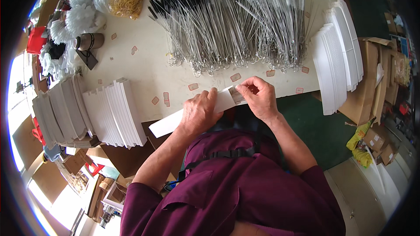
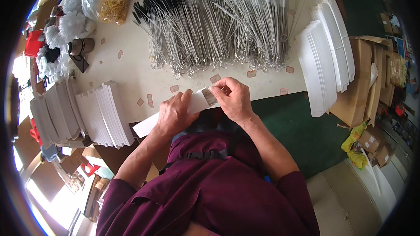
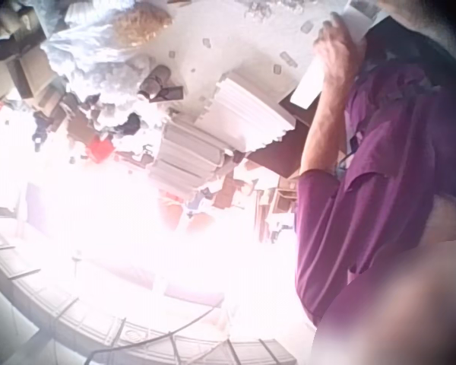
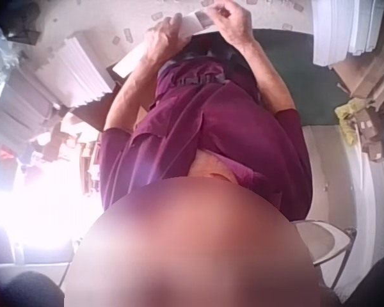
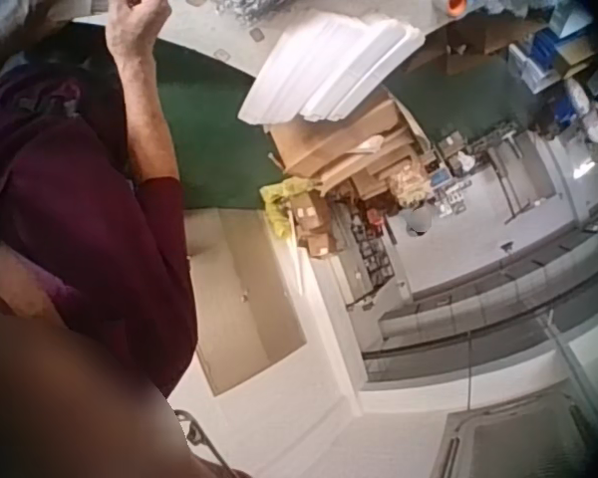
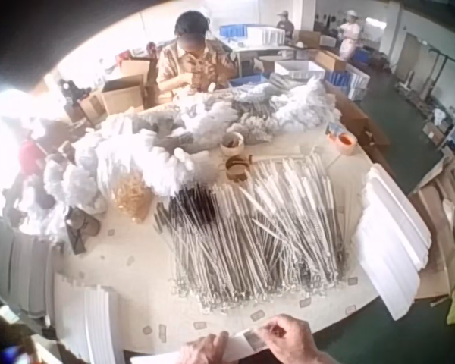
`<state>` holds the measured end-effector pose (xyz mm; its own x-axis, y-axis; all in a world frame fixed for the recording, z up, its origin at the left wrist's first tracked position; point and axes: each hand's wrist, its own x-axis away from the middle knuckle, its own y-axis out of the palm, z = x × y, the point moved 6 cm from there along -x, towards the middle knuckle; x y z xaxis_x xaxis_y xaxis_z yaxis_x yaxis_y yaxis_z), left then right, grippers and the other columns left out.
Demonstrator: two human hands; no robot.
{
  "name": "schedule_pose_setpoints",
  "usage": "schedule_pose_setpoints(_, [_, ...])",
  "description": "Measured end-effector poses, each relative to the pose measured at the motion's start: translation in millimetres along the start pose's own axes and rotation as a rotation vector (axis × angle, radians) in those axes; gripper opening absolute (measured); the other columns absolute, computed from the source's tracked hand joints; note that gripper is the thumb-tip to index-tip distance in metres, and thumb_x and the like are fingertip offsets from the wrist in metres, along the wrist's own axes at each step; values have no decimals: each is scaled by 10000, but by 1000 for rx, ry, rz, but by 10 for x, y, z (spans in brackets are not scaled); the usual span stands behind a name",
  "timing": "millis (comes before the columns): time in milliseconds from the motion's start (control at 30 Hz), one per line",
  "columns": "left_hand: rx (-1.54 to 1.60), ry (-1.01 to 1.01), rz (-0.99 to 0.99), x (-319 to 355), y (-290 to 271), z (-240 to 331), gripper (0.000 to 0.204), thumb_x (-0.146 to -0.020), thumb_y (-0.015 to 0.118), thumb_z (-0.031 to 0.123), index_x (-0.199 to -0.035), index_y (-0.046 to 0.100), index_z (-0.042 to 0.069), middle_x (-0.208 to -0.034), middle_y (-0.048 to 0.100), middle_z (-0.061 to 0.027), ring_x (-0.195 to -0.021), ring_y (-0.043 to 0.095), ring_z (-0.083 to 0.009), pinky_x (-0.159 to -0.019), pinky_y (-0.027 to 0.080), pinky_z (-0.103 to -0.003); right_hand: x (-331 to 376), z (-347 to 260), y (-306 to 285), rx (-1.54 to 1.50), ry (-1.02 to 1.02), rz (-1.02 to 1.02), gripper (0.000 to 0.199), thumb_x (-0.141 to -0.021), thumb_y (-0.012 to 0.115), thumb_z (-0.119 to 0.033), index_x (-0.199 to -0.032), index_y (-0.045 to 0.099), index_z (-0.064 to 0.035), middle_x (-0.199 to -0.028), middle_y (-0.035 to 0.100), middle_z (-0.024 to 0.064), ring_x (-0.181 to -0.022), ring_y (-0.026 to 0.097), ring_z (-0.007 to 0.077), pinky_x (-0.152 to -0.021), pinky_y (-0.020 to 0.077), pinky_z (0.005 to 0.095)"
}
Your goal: Placing bundles of long applicator swabs into white foam boxes at a manufacturing station.
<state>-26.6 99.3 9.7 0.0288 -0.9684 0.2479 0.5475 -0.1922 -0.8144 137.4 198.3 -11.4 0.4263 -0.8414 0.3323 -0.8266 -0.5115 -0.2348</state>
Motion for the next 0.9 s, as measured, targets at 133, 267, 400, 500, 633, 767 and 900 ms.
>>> schedule_pose_setpoints(133, [-32,-35,-30,7,55,10,587,-715,820,234,-1192,567,5,-877,674,-163,-789,706,-347,-665,576,-454,37,-50,90,138,-179,98,149,-879,771,-114,-868,670,-4,-830,671,77,-677,657,177,-600,533,303])
schedule_pose_setpoints(267, [16,-143,-42,-2,116,-31,563,-747,817,271,-1186,580,9,-946,699,-181,-850,720,-339,-694,584,-444,147,-70,200,127,-275,21,182,-918,732,-147,-1026,699,-3,-1138,659,147,-870,700,247,-758,570,343])
schedule_pose_setpoints(400, [58,-131,-29,-13,74,-31,563,-759,815,296,-1185,584,9,-978,711,-185,-889,723,-345,-728,585,-455,179,-67,37,-30,-202,53,341,-952,695,-173,-1237,640,5,-1266,634,186,-1039,676,294,-838,559,360])
schedule_pose_setpoints(500, [99,-191,-91,-34,97,-50,583,-760,809,319,-1196,581,5,-961,716,-176,-894,721,-359,-755,581,-472,288,-102,40,166,-296,31,471,-976,656,-187,-1368,537,46,-1349,592,226,-1222,595,363,-968,517,408])
schedule_pose_setpoints(633, [125,-152,-67,-29,140,-41,571,-772,799,342,-1167,571,-1,-941,711,-193,-857,720,-366,-732,576,-477,399,-169,253,255,-338,-74,509,-973,661,-210,-1403,521,22,-1461,485,248,-1330,498,412,-1112,415,455])
schedule_pose_setpoints(767, [165,-183,-55,-56,74,2,542,-786,792,345,-1126,559,-8,-924,704,-204,-825,720,-365,-703,576,-474,367,-177,288,286,-363,-72,500,-962,677,-225,-1386,546,6,-1471,480,240,-1343,491,406,-1116,412,460])
schedule_pose_setpoints(900, [173,-182,-54,-58,84,-15,549,-788,794,355,-1133,560,-2,-918,713,-190,-838,724,-358,-709,579,-472,378,-129,194,206,-342,-24,441,-963,680,-231,-1338,601,-13,-1447,513,225,-1341,500,387,-1118,412,452])
